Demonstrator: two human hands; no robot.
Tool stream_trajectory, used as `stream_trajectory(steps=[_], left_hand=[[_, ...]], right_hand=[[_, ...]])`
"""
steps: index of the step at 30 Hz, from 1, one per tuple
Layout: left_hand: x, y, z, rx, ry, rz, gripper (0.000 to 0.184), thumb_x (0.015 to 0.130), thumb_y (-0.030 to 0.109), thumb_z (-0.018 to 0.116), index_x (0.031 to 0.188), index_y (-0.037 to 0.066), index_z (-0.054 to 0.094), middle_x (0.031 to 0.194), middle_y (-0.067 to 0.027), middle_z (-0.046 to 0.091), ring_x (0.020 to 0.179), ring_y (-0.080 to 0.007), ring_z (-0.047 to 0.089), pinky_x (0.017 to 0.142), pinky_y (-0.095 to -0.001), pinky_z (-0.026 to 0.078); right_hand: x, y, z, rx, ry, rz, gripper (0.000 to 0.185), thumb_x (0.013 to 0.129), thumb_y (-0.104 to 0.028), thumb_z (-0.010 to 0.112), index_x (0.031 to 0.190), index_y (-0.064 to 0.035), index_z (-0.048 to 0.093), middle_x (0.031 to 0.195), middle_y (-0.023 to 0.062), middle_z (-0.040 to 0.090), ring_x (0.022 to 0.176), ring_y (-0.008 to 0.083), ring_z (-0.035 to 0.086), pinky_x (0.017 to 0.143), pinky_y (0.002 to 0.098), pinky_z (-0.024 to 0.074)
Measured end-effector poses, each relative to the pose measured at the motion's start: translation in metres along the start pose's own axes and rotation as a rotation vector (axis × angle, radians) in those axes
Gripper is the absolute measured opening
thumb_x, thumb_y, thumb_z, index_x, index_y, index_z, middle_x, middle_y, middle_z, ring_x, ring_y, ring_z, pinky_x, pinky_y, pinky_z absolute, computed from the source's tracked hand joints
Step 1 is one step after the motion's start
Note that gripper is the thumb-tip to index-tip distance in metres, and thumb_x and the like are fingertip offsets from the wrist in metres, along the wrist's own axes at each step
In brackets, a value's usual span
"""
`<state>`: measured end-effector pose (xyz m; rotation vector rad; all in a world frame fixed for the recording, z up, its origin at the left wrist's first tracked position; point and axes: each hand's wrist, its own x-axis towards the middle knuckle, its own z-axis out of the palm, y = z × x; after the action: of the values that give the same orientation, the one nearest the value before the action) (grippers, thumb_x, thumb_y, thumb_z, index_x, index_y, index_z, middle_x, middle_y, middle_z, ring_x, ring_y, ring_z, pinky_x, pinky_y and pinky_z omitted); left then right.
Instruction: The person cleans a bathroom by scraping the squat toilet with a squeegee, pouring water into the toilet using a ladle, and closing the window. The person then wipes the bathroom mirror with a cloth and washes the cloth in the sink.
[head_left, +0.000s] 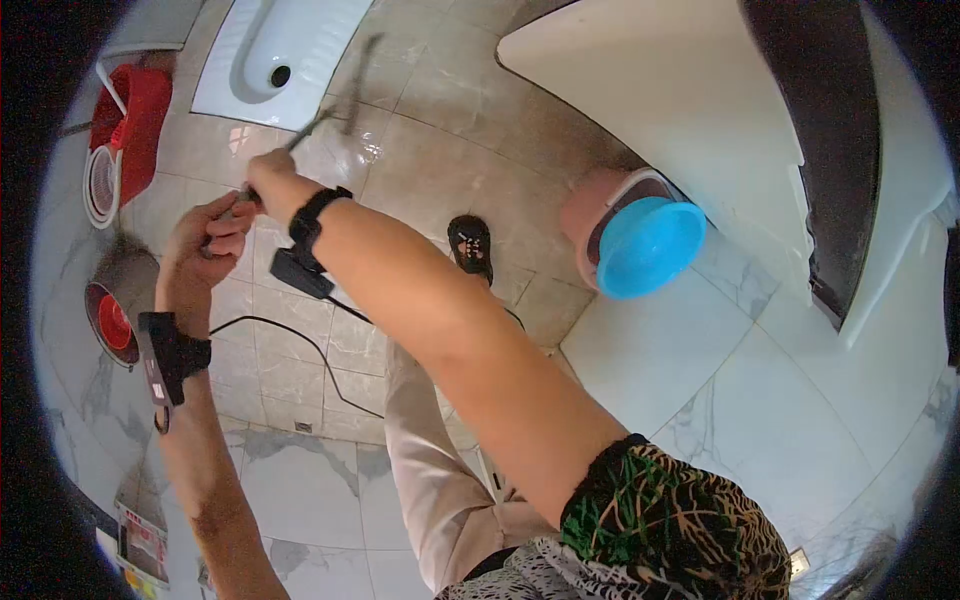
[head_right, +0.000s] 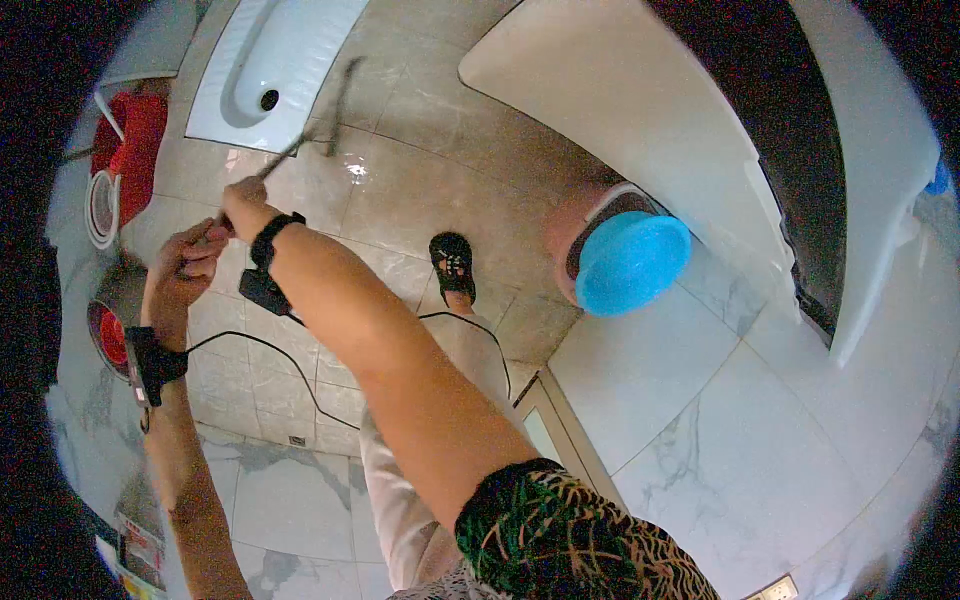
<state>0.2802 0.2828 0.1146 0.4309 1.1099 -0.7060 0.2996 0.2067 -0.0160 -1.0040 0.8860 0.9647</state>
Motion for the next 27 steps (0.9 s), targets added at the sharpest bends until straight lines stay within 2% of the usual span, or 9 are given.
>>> stream_trajectory(steps=[4, 10, 13, 15, 17, 18, 20, 22, 27], left_hand=[[-0.017, -0.021, 0.013, 0.303, 0.040, 0.162, 0.017, 0.091, 0.013, 0.033, 0.092, 0.003, 0.046, 0.061, 0.0034, 0.043, 0.036, 0.0013, 0.029, 0.027, -0.0121, 0.022], [0.000, -0.144, 0.021, 0.235, -0.064, -0.146, 0.011, 0.084, 0.011, 0.047, 0.091, 0.004, 0.051, 0.055, 0.0066, 0.038, 0.037, -0.0012, 0.029, 0.030, -0.0155, 0.021], [0.041, -0.205, 0.012, 0.019, -0.147, -0.240, 0.019, 0.087, 0.024, 0.049, 0.086, 0.005, 0.049, 0.063, 0.0024, 0.043, 0.042, -0.0021, 0.033, 0.032, -0.0150, 0.022], [0.047, -0.211, 0.002, 0.012, -0.118, -0.277, 0.018, 0.087, 0.022, 0.048, 0.082, 0.005, 0.047, 0.061, 0.0026, 0.043, 0.041, -0.0020, 0.032, 0.031, -0.0156, 0.021], [0.031, -0.184, -0.002, 0.059, -0.036, -0.246, 0.018, 0.088, 0.022, 0.046, 0.083, 0.005, 0.048, 0.058, 0.0038, 0.041, 0.038, -0.0016, 0.030, 0.029, -0.0160, 0.020], [0.024, -0.163, -0.016, 0.084, 0.044, -0.277, 0.018, 0.088, 0.022, 0.045, 0.084, 0.004, 0.048, 0.056, 0.0048, 0.041, 0.037, -0.0013, 0.029, 0.028, -0.0159, 0.020], [0.029, -0.122, -0.073, 0.112, -0.080, -0.322, 0.022, 0.091, 0.020, 0.038, 0.091, 0.002, 0.049, 0.056, 0.0072, 0.039, 0.035, 0.0004, 0.028, 0.026, -0.0133, 0.022], [0.002, -0.068, -0.084, 0.113, -0.016, -0.272, 0.021, 0.089, 0.015, 0.041, 0.086, -0.003, 0.051, 0.058, 0.0041, 0.041, 0.036, 0.0008, 0.028, 0.028, -0.0140, 0.019], [-0.033, 0.036, -0.104, 0.217, -0.002, -0.157, 0.022, 0.088, 0.016, 0.042, 0.092, -0.004, 0.050, 0.061, 0.0043, 0.043, 0.038, 0.0017, 0.030, 0.028, -0.0125, 0.021]], right_hand=[[-0.036, -0.024, 0.001, -0.093, -0.021, 0.018, 0.014, 0.071, -0.011, 0.057, 0.075, 0.0014, 0.056, 0.059, 0.0155, 0.057, 0.058, 0.0252, 0.058, 0.050, 0.0397, 0.0466], [-0.090, 0.051, -0.149, -0.065, 0.148, 0.019, 0.014, 0.076, -0.018, 0.054, 0.077, -0.0091, 0.044, 0.060, 0.0043, 0.041, 0.048, 0.0174, 0.044, 0.035, 0.0331, 0.0307], [-0.075, 0.107, -0.267, -0.928, -0.184, -0.436, 0.014, 0.073, -0.015, 0.052, 0.067, -0.0033, 0.046, 0.057, 0.0089, 0.044, 0.043, 0.0229, 0.045, 0.032, 0.0346, 0.0281], [-0.038, 0.146, -0.271, -0.630, 0.010, -0.028, 0.015, 0.068, -0.016, 0.057, 0.065, -0.0018, 0.051, 0.058, 0.0112, 0.050, 0.044, 0.0236, 0.048, 0.036, 0.0347, 0.0330], [-0.014, 0.164, -0.241, -0.810, -0.006, 0.003, 0.021, 0.057, -0.018, 0.067, 0.066, -0.0019, 0.058, 0.062, 0.0141, 0.059, 0.049, 0.0236, 0.057, 0.043, 0.0337, 0.0432], [0.004, 0.192, -0.219, -0.539, 0.119, -0.166, 0.015, 0.063, -0.015, 0.060, 0.064, -0.0012, 0.053, 0.058, 0.0128, 0.054, 0.044, 0.0241, 0.051, 0.040, 0.0342, 0.0405], [-0.030, 0.140, -0.149, -1.333, -0.139, -0.872, 0.013, 0.067, -0.010, 0.054, 0.061, -0.0005, 0.047, 0.053, 0.0100, 0.048, 0.042, 0.0229, 0.046, 0.038, 0.0329, 0.0375], [-0.018, 0.126, -0.080, -0.936, -0.210, -0.317, 0.017, 0.070, -0.009, 0.049, 0.060, 0.0031, 0.045, 0.055, 0.0118, 0.047, 0.045, 0.0237, 0.049, 0.037, 0.0374, 0.0372], [-0.010, 0.073, 0.060, 0.110, 0.012, 0.024, 0.015, 0.072, -0.006, 0.045, 0.064, 0.0061, 0.045, 0.059, 0.0176, 0.050, 0.045, 0.0260, 0.050, 0.037, 0.0388, 0.0382]])
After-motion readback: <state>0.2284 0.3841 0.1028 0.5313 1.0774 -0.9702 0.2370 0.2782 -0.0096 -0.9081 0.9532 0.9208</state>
